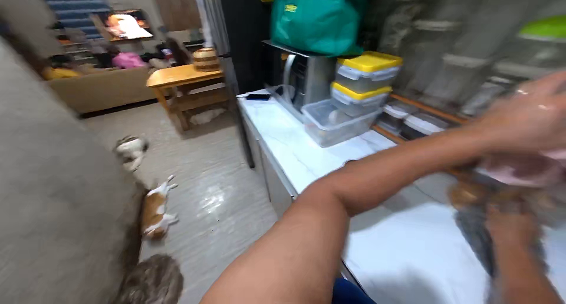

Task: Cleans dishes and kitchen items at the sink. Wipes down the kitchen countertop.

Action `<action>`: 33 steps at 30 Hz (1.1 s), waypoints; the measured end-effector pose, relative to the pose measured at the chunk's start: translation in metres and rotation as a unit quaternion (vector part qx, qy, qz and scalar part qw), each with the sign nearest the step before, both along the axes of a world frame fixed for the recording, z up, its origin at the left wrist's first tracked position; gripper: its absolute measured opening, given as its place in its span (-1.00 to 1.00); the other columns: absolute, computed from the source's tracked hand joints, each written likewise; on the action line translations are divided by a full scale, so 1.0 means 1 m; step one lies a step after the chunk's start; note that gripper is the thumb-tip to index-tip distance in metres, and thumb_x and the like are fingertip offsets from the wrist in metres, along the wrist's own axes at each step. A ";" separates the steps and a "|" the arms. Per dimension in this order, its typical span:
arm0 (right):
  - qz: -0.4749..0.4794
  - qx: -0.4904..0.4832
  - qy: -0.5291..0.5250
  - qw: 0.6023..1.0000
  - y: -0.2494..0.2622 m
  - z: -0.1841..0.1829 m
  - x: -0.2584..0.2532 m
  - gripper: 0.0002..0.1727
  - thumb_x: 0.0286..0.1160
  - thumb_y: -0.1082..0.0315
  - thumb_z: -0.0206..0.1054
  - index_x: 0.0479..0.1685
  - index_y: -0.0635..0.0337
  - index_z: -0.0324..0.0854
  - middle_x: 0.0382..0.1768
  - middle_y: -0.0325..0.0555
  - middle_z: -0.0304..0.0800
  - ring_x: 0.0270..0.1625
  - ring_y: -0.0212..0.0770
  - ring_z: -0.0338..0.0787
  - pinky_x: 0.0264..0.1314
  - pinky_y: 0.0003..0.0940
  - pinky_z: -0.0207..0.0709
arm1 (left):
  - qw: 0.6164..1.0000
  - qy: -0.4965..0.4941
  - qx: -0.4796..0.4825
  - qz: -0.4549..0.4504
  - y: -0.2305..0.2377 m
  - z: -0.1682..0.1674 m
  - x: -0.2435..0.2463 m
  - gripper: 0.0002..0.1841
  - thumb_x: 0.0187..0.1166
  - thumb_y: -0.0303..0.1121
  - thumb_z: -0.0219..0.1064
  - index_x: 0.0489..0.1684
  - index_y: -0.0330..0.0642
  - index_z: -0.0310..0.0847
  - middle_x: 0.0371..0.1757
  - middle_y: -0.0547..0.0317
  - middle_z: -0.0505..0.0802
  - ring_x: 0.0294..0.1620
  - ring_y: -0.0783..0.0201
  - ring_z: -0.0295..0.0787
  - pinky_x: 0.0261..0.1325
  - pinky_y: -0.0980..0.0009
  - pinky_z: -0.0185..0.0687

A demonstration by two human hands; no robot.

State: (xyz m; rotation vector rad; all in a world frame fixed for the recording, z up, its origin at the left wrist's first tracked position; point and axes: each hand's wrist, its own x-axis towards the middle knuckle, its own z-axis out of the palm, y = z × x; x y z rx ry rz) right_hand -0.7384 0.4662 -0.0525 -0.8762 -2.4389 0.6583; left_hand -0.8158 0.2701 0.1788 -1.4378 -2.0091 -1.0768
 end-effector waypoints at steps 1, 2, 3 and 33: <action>-0.003 -0.001 -0.009 1.000 -0.016 0.010 0.008 -0.33 0.79 0.17 0.19 0.71 0.49 0.26 0.59 0.65 0.35 0.64 0.60 0.37 0.68 0.44 0.18 | 0.999 -0.018 0.013 -0.025 0.002 0.010 0.006 -0.32 0.55 -0.25 0.52 0.71 -0.12 0.43 0.75 -0.31 0.39 0.70 -0.18 0.39 0.59 0.00 0.47; -0.011 -0.005 -0.028 1.000 -0.029 0.020 0.014 -0.33 0.79 0.16 0.19 0.70 0.48 0.28 0.57 0.64 0.38 0.63 0.60 0.39 0.66 0.44 0.21 | 0.998 -0.037 0.026 -0.049 0.006 0.019 0.008 -0.36 0.62 -0.23 0.45 0.72 -0.14 0.42 0.76 -0.36 0.36 0.72 -0.23 0.35 0.62 -0.05 0.43; -0.019 -0.012 -0.050 0.998 -0.038 0.028 0.017 -0.33 0.79 0.14 0.19 0.71 0.45 0.28 0.58 0.61 0.39 0.63 0.57 0.40 0.66 0.41 0.23 | 0.995 -0.059 0.034 -0.068 0.011 0.027 0.010 -0.41 0.71 -0.20 0.34 0.73 -0.12 0.41 0.78 -0.36 0.32 0.73 -0.24 0.34 0.63 -0.08 0.42; 0.241 0.110 -0.232 0.936 -0.070 0.030 0.007 -0.40 0.70 0.09 0.27 0.54 0.36 0.52 0.55 0.39 0.53 0.66 0.38 0.45 0.72 0.35 0.21 | 0.972 -0.067 -0.219 -0.043 0.064 0.056 0.068 -0.79 0.59 -0.24 0.40 -0.19 -0.20 0.83 -0.10 0.08 0.89 0.02 0.11 0.84 -0.04 0.01 0.74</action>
